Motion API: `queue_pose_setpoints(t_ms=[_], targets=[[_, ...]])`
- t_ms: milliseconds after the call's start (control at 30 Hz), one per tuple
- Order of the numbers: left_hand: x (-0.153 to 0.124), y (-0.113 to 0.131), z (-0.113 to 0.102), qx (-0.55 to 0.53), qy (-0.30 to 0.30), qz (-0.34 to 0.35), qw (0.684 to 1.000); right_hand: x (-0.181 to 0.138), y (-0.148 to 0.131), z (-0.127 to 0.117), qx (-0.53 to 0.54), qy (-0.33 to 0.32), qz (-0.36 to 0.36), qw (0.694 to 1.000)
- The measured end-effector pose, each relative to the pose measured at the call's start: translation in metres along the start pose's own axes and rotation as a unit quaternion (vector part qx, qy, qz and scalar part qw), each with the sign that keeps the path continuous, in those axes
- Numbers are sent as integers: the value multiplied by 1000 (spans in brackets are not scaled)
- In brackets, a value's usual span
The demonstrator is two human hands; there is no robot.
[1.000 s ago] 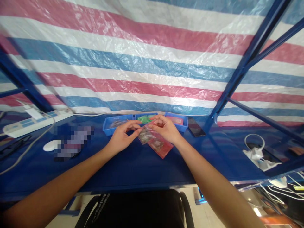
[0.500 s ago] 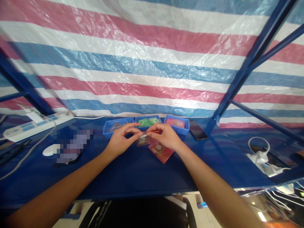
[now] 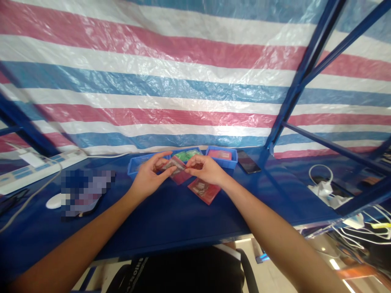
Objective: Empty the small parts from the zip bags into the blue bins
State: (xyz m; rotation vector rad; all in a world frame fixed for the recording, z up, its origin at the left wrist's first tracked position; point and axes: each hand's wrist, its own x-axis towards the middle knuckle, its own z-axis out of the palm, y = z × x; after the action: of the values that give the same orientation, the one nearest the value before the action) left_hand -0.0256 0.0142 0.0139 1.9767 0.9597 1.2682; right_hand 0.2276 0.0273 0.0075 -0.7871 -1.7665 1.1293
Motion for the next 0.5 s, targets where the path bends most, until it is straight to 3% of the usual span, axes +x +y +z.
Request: queue_pose_setpoints(t_ms=[167,267,367,500], targets=[[0,-9,7,-44,-19,-1,999,2,-4,-2,6,16,-14,1000],[-1,-12,10,-48,-27,-1,998,3,-10,-7,15,69,-31,997],[-3,-8,11,-39,-37,14,998,2,-14,-9,-45,123,-53,990],[-6,2,14,3,-57,15,998,-1,-12,-3,-54,98,-37,993]])
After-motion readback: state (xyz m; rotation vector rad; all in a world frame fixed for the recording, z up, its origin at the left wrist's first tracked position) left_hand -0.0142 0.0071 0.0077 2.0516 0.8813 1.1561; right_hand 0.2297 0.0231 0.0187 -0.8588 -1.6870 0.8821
